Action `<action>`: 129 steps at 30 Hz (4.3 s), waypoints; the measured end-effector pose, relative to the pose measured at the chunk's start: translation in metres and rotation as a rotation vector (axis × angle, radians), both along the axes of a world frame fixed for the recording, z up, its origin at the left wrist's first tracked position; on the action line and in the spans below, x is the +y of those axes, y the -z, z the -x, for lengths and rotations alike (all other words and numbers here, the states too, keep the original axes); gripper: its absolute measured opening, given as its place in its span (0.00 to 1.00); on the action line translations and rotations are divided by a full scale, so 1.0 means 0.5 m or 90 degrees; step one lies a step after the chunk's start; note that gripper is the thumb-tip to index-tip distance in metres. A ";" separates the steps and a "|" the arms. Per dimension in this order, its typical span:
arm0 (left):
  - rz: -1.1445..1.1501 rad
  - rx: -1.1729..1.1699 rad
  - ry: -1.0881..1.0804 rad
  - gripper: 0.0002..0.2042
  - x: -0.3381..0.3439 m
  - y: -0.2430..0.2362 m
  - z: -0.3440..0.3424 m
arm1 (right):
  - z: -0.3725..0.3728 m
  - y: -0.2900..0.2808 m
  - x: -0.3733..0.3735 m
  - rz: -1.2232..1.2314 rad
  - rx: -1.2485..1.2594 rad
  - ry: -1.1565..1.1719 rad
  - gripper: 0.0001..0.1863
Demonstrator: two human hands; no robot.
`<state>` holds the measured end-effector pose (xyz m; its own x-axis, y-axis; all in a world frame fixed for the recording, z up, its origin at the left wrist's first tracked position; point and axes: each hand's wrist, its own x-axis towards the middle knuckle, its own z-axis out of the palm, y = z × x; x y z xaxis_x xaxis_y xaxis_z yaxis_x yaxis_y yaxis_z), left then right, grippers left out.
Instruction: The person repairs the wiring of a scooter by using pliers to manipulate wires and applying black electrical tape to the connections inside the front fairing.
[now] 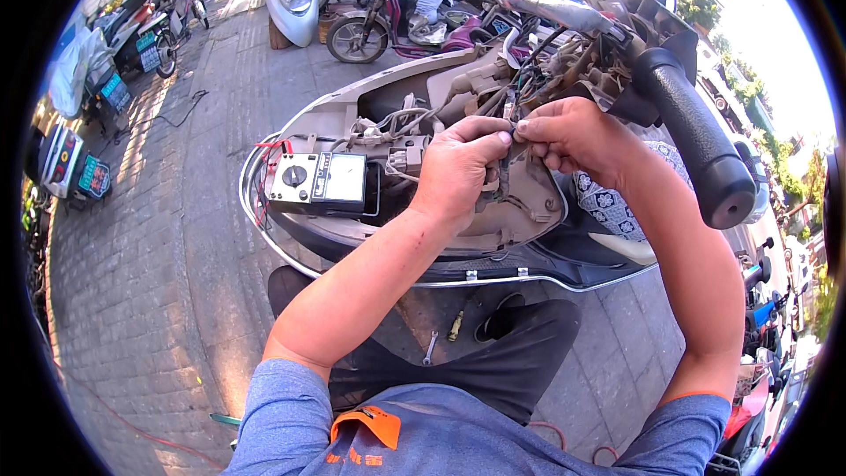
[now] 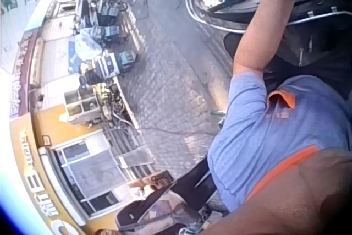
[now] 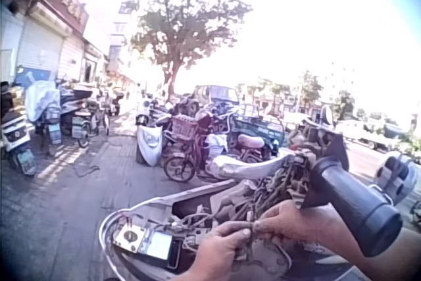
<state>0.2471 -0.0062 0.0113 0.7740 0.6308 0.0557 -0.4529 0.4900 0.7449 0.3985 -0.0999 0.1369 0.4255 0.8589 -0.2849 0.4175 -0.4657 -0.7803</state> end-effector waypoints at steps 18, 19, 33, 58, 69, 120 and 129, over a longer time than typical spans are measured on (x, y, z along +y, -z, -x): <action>-0.094 -0.008 -0.069 0.06 -0.005 0.019 -0.012 | 0.018 0.058 -0.020 -0.294 -0.618 -0.201 0.09; -0.134 0.001 -0.096 0.06 -0.013 0.020 -0.015 | 0.024 0.052 -0.014 -0.203 -0.399 -0.112 0.08; -0.157 -0.010 -0.151 0.06 -0.025 0.044 -0.027 | -0.016 0.034 -0.053 -0.438 -0.968 -0.432 0.18; -0.173 -0.047 -0.145 0.03 -0.056 0.048 -0.028 | -0.027 0.041 -0.045 -0.688 -0.936 -0.467 0.05; -0.327 -0.027 -0.258 0.06 -0.047 0.078 -0.044 | 0.016 0.080 -0.010 -0.250 -0.487 -0.128 0.08; -0.113 -0.095 0.084 0.07 0.043 0.072 0.009 | 0.088 0.008 -0.007 -0.312 -1.111 -0.512 0.13; -0.169 -0.066 0.058 0.06 0.047 0.077 0.009 | 0.092 0.018 -0.006 -0.214 -0.991 -0.353 0.07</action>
<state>0.2425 0.0173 -0.0272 0.8080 0.5124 0.2908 -0.4964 0.3262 0.8044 0.3525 -0.1027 0.1280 -0.2466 0.9220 0.2986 0.8765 0.0808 0.4745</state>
